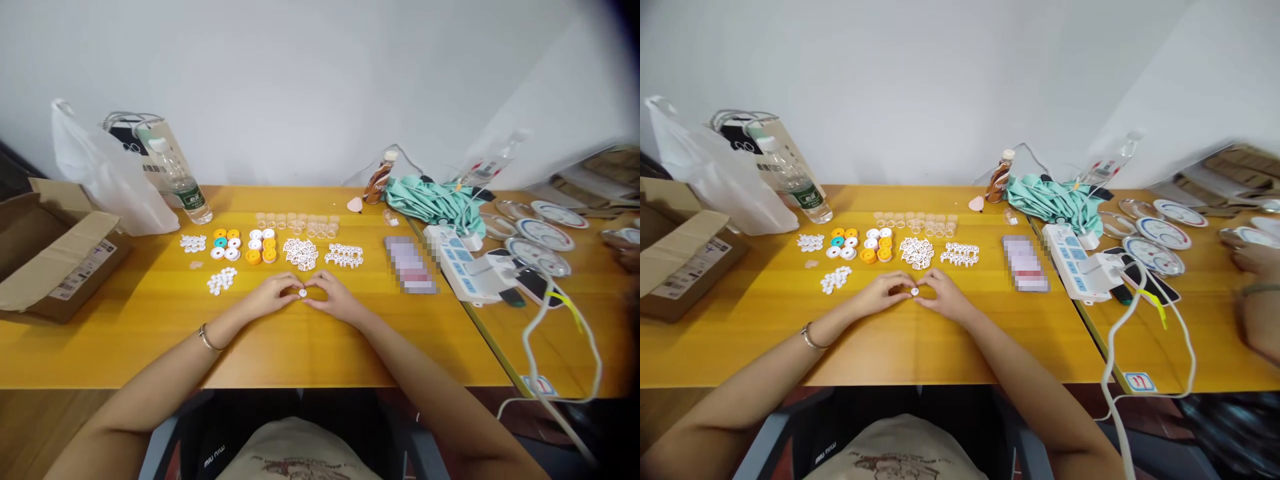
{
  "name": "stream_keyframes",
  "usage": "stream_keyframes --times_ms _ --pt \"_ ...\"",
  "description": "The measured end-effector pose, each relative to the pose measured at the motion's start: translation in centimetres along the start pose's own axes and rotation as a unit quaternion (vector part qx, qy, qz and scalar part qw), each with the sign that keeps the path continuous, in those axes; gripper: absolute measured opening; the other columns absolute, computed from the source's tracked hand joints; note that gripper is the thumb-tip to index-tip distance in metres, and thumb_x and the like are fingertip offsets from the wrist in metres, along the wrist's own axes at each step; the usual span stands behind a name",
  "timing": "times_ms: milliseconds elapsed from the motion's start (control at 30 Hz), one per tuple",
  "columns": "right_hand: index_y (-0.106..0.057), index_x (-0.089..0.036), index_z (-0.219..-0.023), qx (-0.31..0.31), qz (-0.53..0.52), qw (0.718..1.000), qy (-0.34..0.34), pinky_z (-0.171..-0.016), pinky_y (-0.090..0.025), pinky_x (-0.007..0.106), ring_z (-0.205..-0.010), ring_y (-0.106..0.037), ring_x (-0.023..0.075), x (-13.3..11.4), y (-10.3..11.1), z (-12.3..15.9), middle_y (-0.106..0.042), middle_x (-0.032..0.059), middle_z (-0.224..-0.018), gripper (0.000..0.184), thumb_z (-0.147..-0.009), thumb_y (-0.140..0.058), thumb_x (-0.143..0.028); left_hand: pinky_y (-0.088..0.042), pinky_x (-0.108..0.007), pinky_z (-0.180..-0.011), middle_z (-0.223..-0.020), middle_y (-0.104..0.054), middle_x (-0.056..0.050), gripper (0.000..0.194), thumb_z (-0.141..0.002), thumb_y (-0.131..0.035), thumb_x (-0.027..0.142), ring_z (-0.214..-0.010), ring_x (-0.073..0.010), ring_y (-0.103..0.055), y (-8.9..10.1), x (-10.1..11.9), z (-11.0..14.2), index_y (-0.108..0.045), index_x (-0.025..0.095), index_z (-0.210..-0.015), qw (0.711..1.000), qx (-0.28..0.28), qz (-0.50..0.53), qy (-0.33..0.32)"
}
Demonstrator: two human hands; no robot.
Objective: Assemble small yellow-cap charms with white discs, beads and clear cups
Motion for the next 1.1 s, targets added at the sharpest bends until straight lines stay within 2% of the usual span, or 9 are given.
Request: stream_keyframes --times_ms 333,600,733,900,1000,1067,1100 --pt "-0.062 -0.020 -0.090 0.026 -0.016 1.000 -0.002 -0.084 -0.047 0.036 -0.089 -0.056 0.0177 -0.3 -0.4 0.2 -0.053 0.0047 -0.093 0.011 -0.080 -0.061 -0.025 -0.047 -0.029 -0.081 -0.093 -0.061 -0.007 0.013 -0.085 -0.055 0.022 -0.087 -0.0155 -0.059 -0.1 0.0 0.0 -0.064 0.015 -0.090 0.999 0.009 -0.018 -0.027" --pt "-0.059 -0.021 -0.097 0.032 -0.024 0.999 -0.031 -0.083 -0.048 0.035 -0.088 -0.055 0.0174 -0.1 0.1 1.0 -0.054 0.0045 -0.094 0.024 -0.075 -0.066 -0.026 -0.047 -0.028 -0.079 -0.096 -0.062 -0.008 0.014 -0.084 -0.057 0.024 -0.086 -0.0155 -0.059 0.2 -0.4 0.2 -0.064 0.015 -0.091 0.999 0.015 -0.027 -0.019" --pt "-0.062 -0.021 -0.089 0.037 -0.011 0.999 -0.034 -0.082 -0.047 0.034 -0.086 -0.056 0.0165 0.1 0.1 1.1 -0.053 0.0037 -0.090 0.011 -0.079 -0.062 -0.026 -0.047 -0.028 -0.080 -0.095 -0.062 -0.008 0.016 -0.085 -0.054 0.024 -0.086 -0.0153 -0.059 0.3 0.3 0.4 -0.064 0.015 -0.094 0.998 0.015 -0.048 -0.026" --pt "-0.063 -0.021 -0.089 0.043 0.001 0.999 -0.023 -0.081 -0.047 0.034 -0.085 -0.055 0.0171 -0.3 -0.9 0.6 -0.054 0.0035 -0.088 0.010 -0.081 -0.060 -0.026 -0.047 -0.029 -0.080 -0.095 -0.063 -0.008 0.019 -0.089 -0.048 0.024 -0.088 -0.0153 -0.059 0.4 1.4 0.4 -0.063 0.016 -0.098 0.995 0.035 -0.081 -0.046" --pt "-0.062 -0.021 -0.088 0.035 0.015 0.999 -0.011 -0.082 -0.046 0.035 -0.087 -0.055 0.0181 -0.8 -1.3 0.3 -0.055 0.0040 -0.088 0.010 -0.081 -0.060 -0.028 -0.046 -0.031 -0.084 -0.098 -0.063 -0.008 0.020 -0.089 -0.048 0.026 -0.092 -0.0168 -0.058 1.7 1.5 0.3 -0.062 0.017 -0.099 0.987 0.059 -0.133 -0.070" --pt "-0.062 -0.021 -0.090 0.030 0.029 0.999 -0.013 -0.082 -0.046 0.037 -0.088 -0.055 0.0191 -1.1 -1.4 0.2 -0.056 0.0048 -0.090 0.014 -0.080 -0.062 -0.031 -0.045 -0.034 -0.087 -0.099 -0.064 -0.007 0.020 -0.089 -0.048 0.028 -0.095 -0.0180 -0.058 4.0 1.1 0.6 -0.063 0.018 -0.098 0.975 0.116 -0.177 -0.064" --pt "-0.061 -0.021 -0.093 0.027 0.034 0.999 -0.016 -0.082 -0.046 0.038 -0.088 -0.055 0.0196 -1.2 -1.4 0.2 -0.056 0.0054 -0.092 0.019 -0.079 -0.063 -0.033 -0.044 -0.034 -0.088 -0.100 -0.065 -0.007 0.020 -0.088 -0.048 0.028 -0.096 -0.0185 -0.058 5.5 0.6 1.0 -0.063 0.018 -0.097 0.966 0.164 -0.193 -0.046"
Point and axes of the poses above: each hand's wrist, its own z-axis away from the middle knuckle, its own y-axis out of the back of the hand, x = y × z, the point moved 1 cm from there along -z, towards the middle knuckle
